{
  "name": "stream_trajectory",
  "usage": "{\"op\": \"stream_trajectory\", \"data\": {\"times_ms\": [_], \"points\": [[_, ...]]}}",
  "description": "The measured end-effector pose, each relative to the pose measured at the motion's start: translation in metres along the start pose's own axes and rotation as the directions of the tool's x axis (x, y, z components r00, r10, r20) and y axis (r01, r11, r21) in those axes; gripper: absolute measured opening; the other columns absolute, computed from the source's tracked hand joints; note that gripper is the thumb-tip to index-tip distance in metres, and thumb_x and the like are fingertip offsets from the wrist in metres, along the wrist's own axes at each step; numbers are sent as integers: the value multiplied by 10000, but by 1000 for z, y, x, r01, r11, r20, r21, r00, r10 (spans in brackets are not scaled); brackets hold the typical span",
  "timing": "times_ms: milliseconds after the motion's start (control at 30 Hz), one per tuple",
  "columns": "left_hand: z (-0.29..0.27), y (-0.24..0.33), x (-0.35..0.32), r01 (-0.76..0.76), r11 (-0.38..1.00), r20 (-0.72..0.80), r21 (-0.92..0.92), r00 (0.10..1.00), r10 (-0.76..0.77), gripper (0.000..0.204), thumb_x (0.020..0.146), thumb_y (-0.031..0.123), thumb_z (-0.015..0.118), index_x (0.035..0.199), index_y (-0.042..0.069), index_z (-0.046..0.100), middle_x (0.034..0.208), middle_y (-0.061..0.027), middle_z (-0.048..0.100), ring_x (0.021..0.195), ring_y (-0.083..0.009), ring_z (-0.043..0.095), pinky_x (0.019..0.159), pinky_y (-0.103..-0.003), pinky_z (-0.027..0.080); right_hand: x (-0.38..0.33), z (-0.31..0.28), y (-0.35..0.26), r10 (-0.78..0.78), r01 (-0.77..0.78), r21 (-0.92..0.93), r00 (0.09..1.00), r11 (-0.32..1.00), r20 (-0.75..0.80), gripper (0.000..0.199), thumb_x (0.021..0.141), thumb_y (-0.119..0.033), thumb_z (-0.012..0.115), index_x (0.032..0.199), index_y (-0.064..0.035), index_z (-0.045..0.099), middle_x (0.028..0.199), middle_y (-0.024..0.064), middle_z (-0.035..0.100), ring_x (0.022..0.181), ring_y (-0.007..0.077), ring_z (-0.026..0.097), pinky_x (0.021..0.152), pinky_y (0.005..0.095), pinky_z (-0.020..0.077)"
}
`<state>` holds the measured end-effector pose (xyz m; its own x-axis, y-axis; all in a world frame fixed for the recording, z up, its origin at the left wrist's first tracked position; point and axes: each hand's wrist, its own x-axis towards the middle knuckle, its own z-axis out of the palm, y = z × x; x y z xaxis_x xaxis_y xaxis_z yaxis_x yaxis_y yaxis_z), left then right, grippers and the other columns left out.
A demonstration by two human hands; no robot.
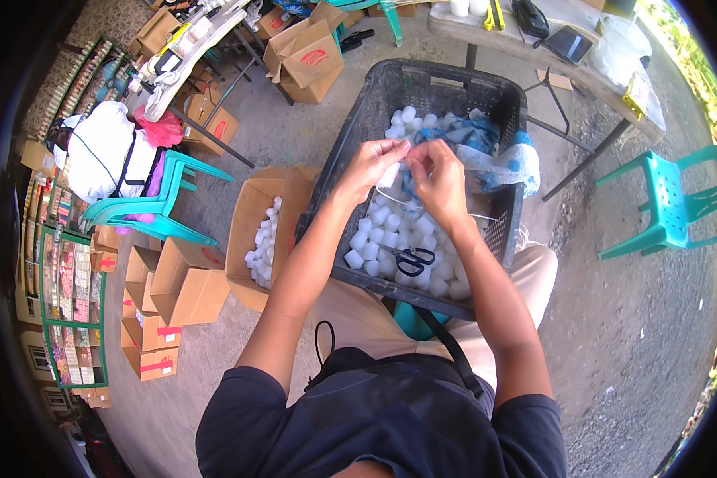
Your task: The person repeatedly picks small white cylindrical objects from a basket, wipes them with a blue cloth, threads a string through them, and cuts the string with scissors. The person places the finished items back into the basket. The process is repeated multiple times.
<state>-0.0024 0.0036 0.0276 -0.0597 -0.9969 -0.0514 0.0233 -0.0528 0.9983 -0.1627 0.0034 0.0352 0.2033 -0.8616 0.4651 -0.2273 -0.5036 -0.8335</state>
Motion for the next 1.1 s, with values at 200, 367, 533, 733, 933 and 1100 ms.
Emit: {"op": "stream_trajectory", "data": {"times_ms": [200,367,533,733,933,1100], "points": [[-3,3,-1,126,985,82,-118,990,-116,210,902,249,658,982,55,656,821,14,641,623,-34,552,535,-200,443,1,-3,2,-115,115,-46,993,992,-7,86,788,61,649,842,9,606,836,83,609,715,167,591,633,289,484],[-1,-3,2,78,993,44,90,996,-82,133,911,190,634,938,59,637,791,7,622,614,-43,544,523,-204,438,3,-7,9,-221,226,-137,974,964,50,100,786,84,631,846,11,599,880,109,627,799,194,625,679,306,515],[8,-13,4,-242,936,41,256,970,239,123,935,156,585,910,38,566,766,15,576,603,-48,521,518,-218,428,0,-7,8,-26,28,-46,999,999,33,62,809,48,638,845,18,597,837,103,637,768,170,621,681,282,502],[18,-4,5,-362,884,85,297,932,353,121,938,139,572,924,22,542,779,2,559,634,-50,524,550,-227,439,2,-5,31,325,-308,462,945,832,44,41,868,-54,619,883,-17,612,763,19,608,682,105,570,643,255,459],[12,-4,0,-488,816,137,309,872,470,118,929,129,584,920,17,546,801,-12,570,736,-67,546,667,-243,464,2,-6,21,562,-588,710,761,388,323,73,885,-107,633,914,-44,611,778,-4,604,641,73,484,615,224,401],[15,-12,3,-456,842,84,290,888,452,129,929,132,595,955,16,547,839,-26,574,769,-77,552,691,-257,471,-2,0,37,455,-478,598,867,643,203,210,890,-128,633,1072,-36,583,928,-1,626,754,90,529,732,276,423]]}}
